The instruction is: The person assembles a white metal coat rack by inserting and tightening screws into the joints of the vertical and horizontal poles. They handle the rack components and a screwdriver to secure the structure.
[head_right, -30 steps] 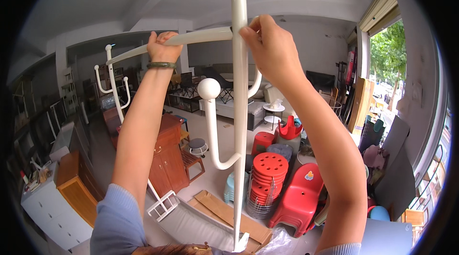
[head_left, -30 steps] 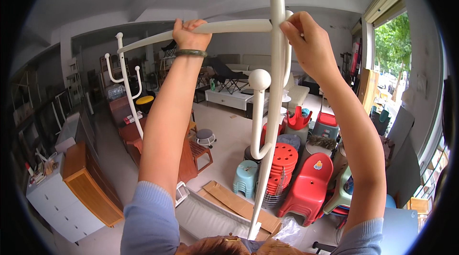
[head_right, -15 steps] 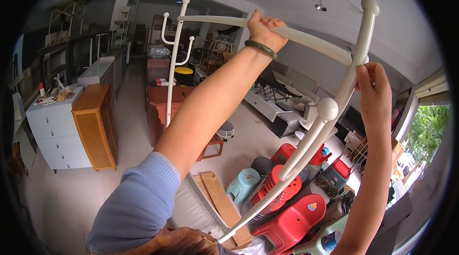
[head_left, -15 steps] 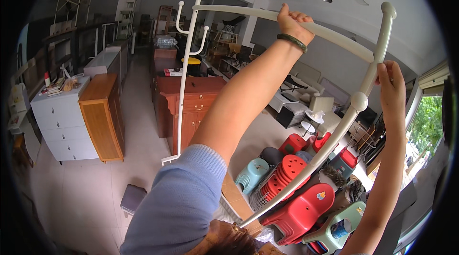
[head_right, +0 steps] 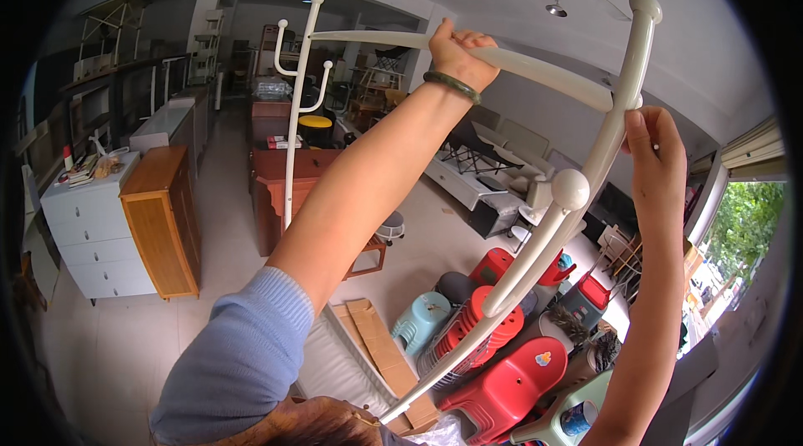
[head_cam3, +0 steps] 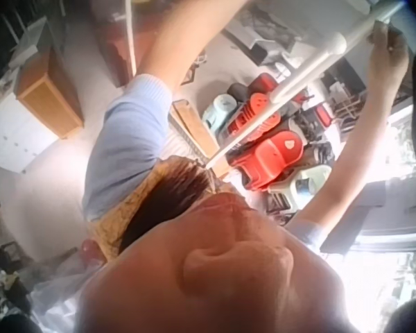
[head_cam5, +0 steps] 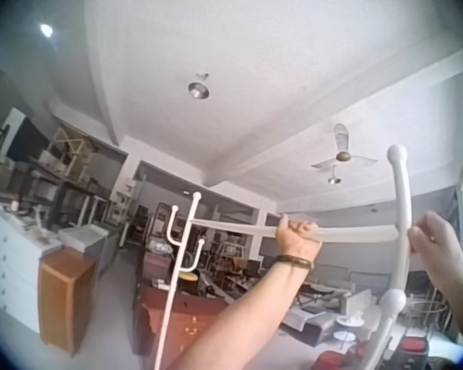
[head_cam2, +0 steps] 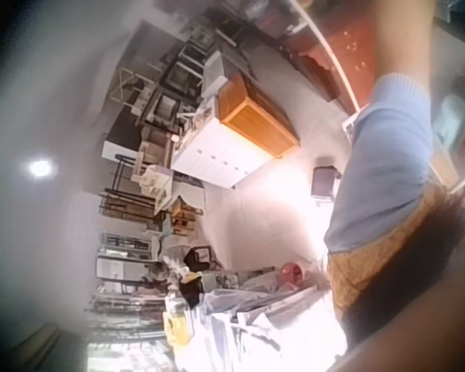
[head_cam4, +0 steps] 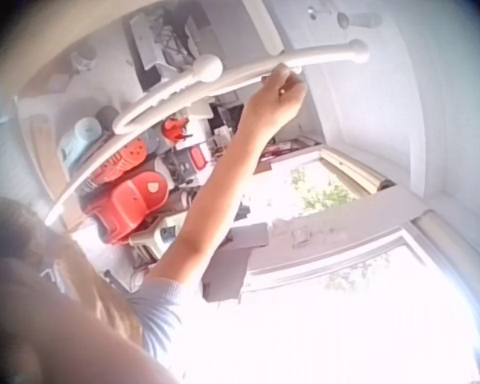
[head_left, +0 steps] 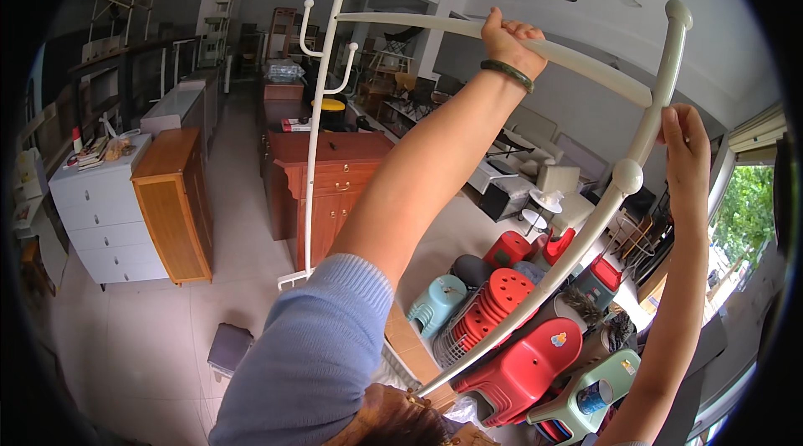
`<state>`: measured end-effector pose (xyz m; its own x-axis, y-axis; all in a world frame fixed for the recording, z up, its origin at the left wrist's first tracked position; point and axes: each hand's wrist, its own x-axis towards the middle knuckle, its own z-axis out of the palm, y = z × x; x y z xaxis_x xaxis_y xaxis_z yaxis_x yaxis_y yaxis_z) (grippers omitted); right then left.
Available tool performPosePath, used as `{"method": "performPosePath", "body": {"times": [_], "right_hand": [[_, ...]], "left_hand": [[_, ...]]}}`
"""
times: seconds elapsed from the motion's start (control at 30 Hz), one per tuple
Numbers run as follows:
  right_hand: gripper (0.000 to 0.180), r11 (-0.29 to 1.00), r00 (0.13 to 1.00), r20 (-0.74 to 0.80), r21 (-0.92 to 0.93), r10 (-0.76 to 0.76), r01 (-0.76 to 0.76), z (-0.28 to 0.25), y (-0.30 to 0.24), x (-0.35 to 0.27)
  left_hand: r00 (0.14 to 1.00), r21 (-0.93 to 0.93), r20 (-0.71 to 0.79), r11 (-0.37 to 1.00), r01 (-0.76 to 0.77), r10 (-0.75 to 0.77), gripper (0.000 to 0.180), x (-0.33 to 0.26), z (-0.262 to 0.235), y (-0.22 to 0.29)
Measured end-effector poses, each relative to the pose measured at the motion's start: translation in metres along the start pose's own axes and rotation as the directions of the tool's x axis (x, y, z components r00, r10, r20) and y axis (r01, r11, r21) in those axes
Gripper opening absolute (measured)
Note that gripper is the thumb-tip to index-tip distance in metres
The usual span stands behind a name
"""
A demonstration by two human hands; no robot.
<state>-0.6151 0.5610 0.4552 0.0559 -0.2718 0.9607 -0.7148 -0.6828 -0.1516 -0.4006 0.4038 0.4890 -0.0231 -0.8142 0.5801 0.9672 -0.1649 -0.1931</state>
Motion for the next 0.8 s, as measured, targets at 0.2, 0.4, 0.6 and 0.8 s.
{"method": "performPosePath", "body": {"times": [0.2,0.4,0.6,0.8], "right_hand": [[0.026,0.999,0.999,0.048,-0.051,-0.003,0.005,-0.006,-0.006,0.005],[0.036,0.995,0.999,0.009,-0.094,0.033,-0.032,0.001,-0.003,0.009],[0.046,0.978,0.984,0.082,0.123,0.157,-0.166,-0.006,0.001,0.005],[0.036,0.789,0.696,0.432,-0.065,0.574,-0.61,-0.021,0.043,-0.04]], "left_hand": [[0.999,0.033,-0.04,0.999,-0.012,0.013,0.042,0.0,0.001,-0.001],[0.997,0.038,-0.048,0.998,-0.051,0.053,0.042,0.002,0.002,0.002],[1.0,0.008,0.012,1.0,-0.005,0.005,0.04,0.004,0.0,0.0],[0.999,0.079,0.053,0.997,-0.005,0.001,0.045,0.005,-0.013,0.017]]}}
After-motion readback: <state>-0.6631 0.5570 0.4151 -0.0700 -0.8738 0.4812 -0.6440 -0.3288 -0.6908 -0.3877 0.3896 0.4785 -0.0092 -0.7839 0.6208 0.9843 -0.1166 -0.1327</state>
